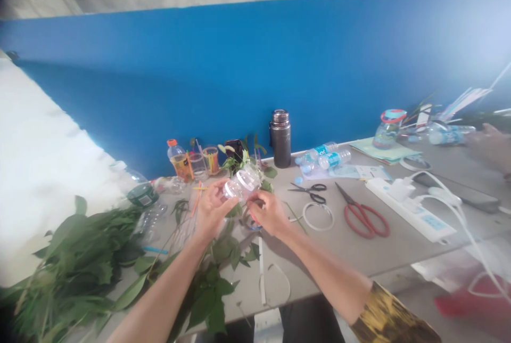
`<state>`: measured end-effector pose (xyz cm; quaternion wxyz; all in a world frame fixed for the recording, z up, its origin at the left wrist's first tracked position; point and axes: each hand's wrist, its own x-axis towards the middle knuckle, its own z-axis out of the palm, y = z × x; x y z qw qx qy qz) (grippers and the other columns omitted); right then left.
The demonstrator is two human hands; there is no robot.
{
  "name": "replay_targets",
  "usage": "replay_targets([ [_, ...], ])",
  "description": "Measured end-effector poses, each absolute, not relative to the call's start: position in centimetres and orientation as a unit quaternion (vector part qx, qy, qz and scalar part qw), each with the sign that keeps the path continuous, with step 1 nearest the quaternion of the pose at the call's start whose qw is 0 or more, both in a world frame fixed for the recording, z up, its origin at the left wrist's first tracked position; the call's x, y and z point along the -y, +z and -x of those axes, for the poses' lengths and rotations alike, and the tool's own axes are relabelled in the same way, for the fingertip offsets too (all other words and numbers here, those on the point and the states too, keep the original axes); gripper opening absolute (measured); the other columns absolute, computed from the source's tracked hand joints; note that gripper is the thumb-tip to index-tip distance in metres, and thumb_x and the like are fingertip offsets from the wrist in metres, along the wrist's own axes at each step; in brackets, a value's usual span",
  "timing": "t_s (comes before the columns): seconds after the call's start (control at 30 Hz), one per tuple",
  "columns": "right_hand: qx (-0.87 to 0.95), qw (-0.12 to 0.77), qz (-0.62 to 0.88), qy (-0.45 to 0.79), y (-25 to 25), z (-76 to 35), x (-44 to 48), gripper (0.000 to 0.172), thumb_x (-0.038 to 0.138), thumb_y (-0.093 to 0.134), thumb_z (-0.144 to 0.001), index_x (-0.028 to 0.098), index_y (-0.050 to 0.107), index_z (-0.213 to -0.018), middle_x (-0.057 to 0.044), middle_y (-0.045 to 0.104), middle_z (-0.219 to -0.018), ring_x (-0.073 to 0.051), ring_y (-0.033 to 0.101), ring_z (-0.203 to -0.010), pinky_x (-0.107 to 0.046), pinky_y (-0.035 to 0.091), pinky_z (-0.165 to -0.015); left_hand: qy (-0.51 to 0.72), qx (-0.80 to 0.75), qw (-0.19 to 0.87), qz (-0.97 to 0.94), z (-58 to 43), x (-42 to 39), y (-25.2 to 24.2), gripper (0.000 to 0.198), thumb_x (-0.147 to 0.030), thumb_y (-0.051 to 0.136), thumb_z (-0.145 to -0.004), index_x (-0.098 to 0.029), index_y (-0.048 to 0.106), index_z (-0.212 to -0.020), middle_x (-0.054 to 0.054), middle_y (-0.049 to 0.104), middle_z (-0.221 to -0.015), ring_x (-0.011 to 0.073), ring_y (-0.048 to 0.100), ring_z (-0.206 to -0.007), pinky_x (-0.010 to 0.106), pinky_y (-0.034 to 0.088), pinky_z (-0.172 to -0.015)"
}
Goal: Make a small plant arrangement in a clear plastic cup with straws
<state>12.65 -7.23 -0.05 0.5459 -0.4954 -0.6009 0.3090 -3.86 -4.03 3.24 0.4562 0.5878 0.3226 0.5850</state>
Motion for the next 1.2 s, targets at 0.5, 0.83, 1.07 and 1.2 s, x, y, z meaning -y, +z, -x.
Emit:
replay_targets([
  [0.5, 0.631, 0.551, 0.485, 0.251, 1.0, -12.8, 7.7, 0.01, 0.03, 0.066, -0.082, 0.02, 0.069, -0.082, -0.002, 0.073, -0.084, -0.016, 0.062, -0.07, -0.025, 0.045, -0.063, 0.558, -0.253, 0.627, -0.481, 3.8, 3.5, 2.3, 0.04, -0.03, 0.083, -0.071, -0.018, 0.065, -0.104, 0.005, 0.073, -0.096, 0.0178, 0.069, -0.085, 0.032, 0.051, -0.082],
  [0.83, 0.639, 0.55, 0.454, 0.288, 2.1, -12.9, 7.9, 0.024, 0.032, 0.062, -0.084, 0.021, 0.067, -0.063, -0.001, 0.062, -0.064, -0.015, 0.054, -0.061, -0.026, 0.043, -0.06, 0.515, -0.237, 0.67, -0.48, 4.1, 2.7, 1.4, 0.031, -0.039, 0.076, -0.08, -0.017, 0.067, -0.1, 0.009, 0.073, -0.1, 0.0206, 0.07, -0.088, 0.034, 0.055, -0.08],
  [1.07, 0.666, 0.538, 0.465, 0.226, 2.0, -13.1, 7.9, 0.017, 0.027, 0.059, -0.083, 0.02, 0.068, -0.071, -0.004, 0.068, -0.077, -0.021, 0.061, -0.082, -0.033, 0.046, -0.078, 0.504, -0.244, 0.687, -0.463, 4.1, 2.8, 1.5, 0.033, -0.037, 0.081, -0.076, -0.017, 0.067, -0.098, 0.006, 0.071, -0.097, 0.0176, 0.068, -0.082, 0.031, 0.057, -0.075],
  [1.2, 0.657, 0.521, 0.496, 0.226, 1.7, -13.4, 7.7, 0.011, 0.027, 0.06, -0.082, 0.02, 0.066, -0.075, -0.003, 0.068, -0.076, -0.02, 0.061, -0.076, -0.03, 0.045, -0.072, 0.494, -0.235, 0.696, -0.465, 4.1, 2.8, 1.8, 0.037, -0.041, 0.078, -0.078, -0.017, 0.067, -0.103, 0.008, 0.073, -0.098, 0.0194, 0.069, -0.081, 0.03, 0.058, -0.068],
])
